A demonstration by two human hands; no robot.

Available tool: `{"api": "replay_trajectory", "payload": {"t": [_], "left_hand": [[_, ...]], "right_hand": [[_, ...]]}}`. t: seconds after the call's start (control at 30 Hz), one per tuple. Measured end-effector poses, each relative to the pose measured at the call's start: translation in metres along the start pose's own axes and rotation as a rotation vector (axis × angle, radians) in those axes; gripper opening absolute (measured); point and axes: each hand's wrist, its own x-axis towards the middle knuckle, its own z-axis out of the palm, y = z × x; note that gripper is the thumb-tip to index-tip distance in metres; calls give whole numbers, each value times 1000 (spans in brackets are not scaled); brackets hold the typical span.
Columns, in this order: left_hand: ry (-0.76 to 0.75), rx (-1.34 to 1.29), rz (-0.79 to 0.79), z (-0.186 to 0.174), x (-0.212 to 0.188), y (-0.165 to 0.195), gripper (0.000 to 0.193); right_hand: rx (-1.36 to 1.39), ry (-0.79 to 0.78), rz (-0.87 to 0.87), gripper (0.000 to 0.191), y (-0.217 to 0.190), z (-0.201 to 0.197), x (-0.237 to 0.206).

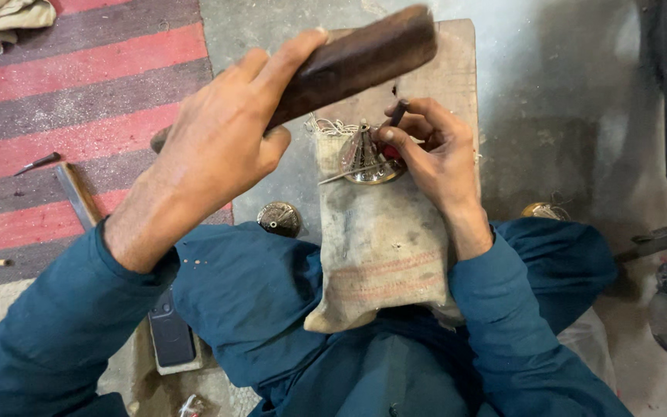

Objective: The person sits cross-legged on the floor holding a small brass bell against a cushioned board, and uses a punch and a wooden mallet to repeatedly strike and emboss decorative patterns into the bell's surface, repositioning the bell and punch between strikes.

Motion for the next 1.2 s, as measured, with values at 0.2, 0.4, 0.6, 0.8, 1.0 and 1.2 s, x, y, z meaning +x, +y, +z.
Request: {"api": "replay_trajectory", "payload": {"t": [0.2,0.4,0.6,0.8,1.0,1.2], "left_hand": [[46,600,141,-13,7,5,61],[-2,585,55,-11,10,10,61],[-55,126,-84,-13,-4,4,78],[-57,232,-78,-2,0,-2,78],[-14,-133,-39,5,13,-8,78],[-74,141,-4,8,11,-6,76]], "right_hand": [[-77,-6,-86,23,5,-1,-1],[121,-47,-57,27,9,-5,1],[-19,-84,-19,22,13,-16,3],[5,-90,-47,26,12,-15,4],[60,-48,-91,29,10,-8,4],[69,-42,-10,30,9,-7,3]]}}
